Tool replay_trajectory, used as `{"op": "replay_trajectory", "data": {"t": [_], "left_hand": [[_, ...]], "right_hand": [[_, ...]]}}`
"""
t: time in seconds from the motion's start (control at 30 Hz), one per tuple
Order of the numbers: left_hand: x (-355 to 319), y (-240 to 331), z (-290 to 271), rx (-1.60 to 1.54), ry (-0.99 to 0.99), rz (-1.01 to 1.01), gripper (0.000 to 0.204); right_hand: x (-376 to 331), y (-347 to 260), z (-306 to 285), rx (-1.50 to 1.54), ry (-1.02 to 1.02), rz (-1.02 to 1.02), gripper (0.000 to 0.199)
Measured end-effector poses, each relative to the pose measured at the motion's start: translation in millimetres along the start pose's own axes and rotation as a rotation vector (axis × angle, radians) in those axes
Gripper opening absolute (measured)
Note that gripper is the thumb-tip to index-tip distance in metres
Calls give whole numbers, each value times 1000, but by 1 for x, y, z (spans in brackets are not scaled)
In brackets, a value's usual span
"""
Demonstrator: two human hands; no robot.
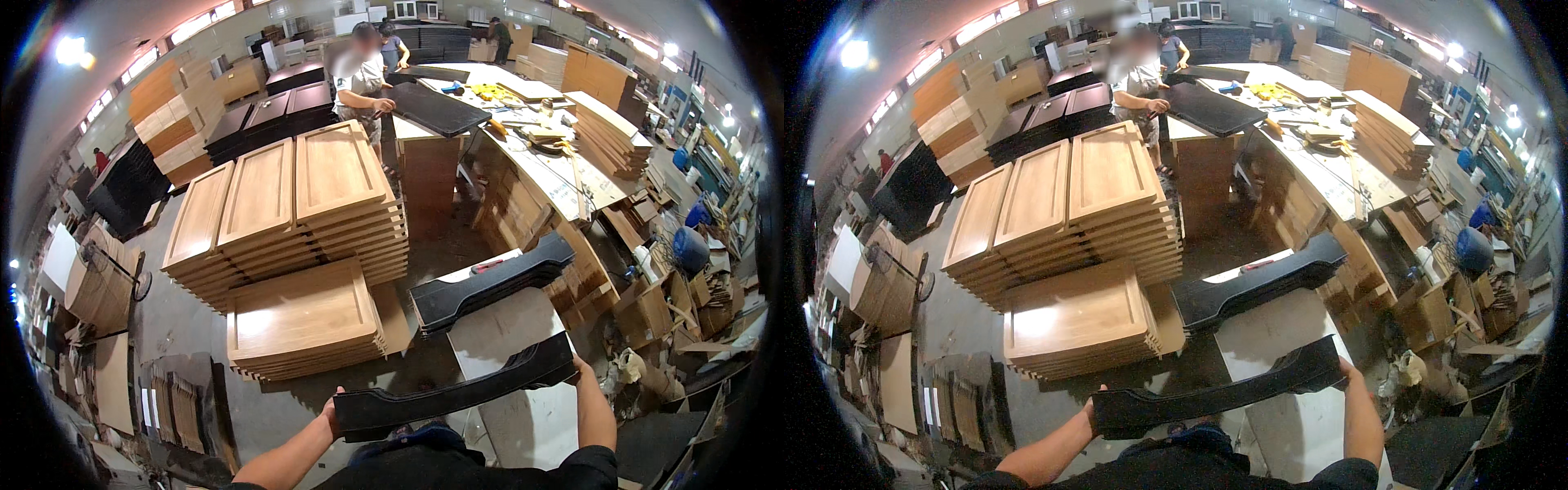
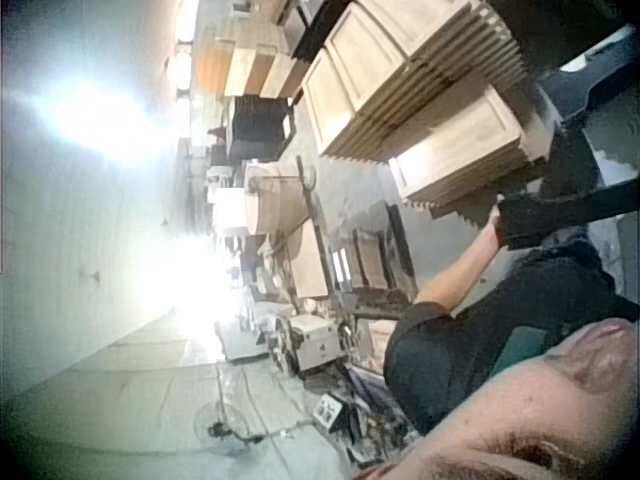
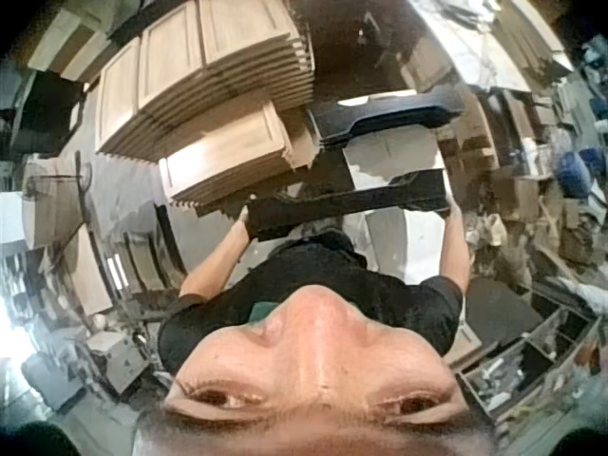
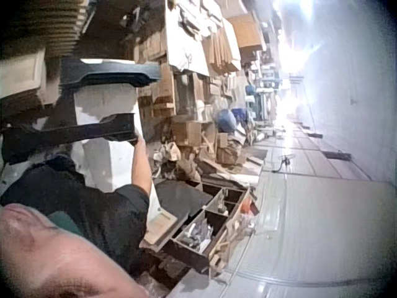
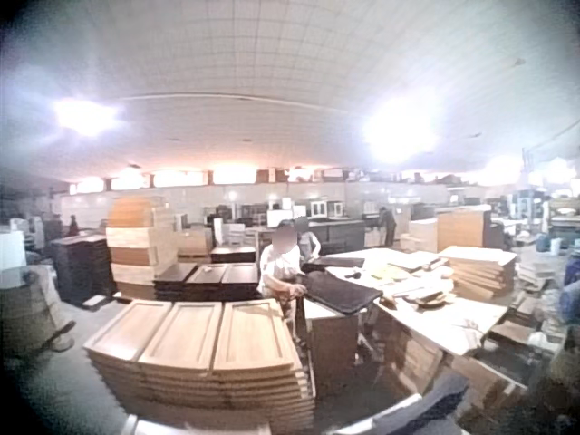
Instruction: The person uses a belt sander to smooth the edges of long, dark, curved wooden parts. They repeatedly feed the parts through the machine, flip them to sand different sides, and inspect the surfaces. The person stacks the finished parts on a nearby table.
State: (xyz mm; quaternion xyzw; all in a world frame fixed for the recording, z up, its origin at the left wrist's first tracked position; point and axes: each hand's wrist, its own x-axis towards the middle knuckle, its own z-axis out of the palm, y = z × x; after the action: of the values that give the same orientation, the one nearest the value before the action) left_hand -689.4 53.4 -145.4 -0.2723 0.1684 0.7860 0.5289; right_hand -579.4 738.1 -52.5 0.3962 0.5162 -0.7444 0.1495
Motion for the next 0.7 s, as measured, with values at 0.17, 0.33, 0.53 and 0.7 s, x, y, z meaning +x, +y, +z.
{"op": "replay_trajectory", "data": {"t": [0.17, 0.33, 0.53, 0.7], "left_hand": [[35, 6, 6, 24, -41, 16, 109], [72, 8, 25, 10, -75, 38, 124], [106, 5, 56, 25, -71, 61, 133], [114, 6, 107, 30, 3, 83, 111]], "right_hand": [[32, -39, -9, -8, -8, 28, 35], [62, -76, -21, -13, -16, 64, 34], [99, -111, -47, -52, -38, 84, 34], [122, -128, -67, -60, -45, 95, 34]]}}
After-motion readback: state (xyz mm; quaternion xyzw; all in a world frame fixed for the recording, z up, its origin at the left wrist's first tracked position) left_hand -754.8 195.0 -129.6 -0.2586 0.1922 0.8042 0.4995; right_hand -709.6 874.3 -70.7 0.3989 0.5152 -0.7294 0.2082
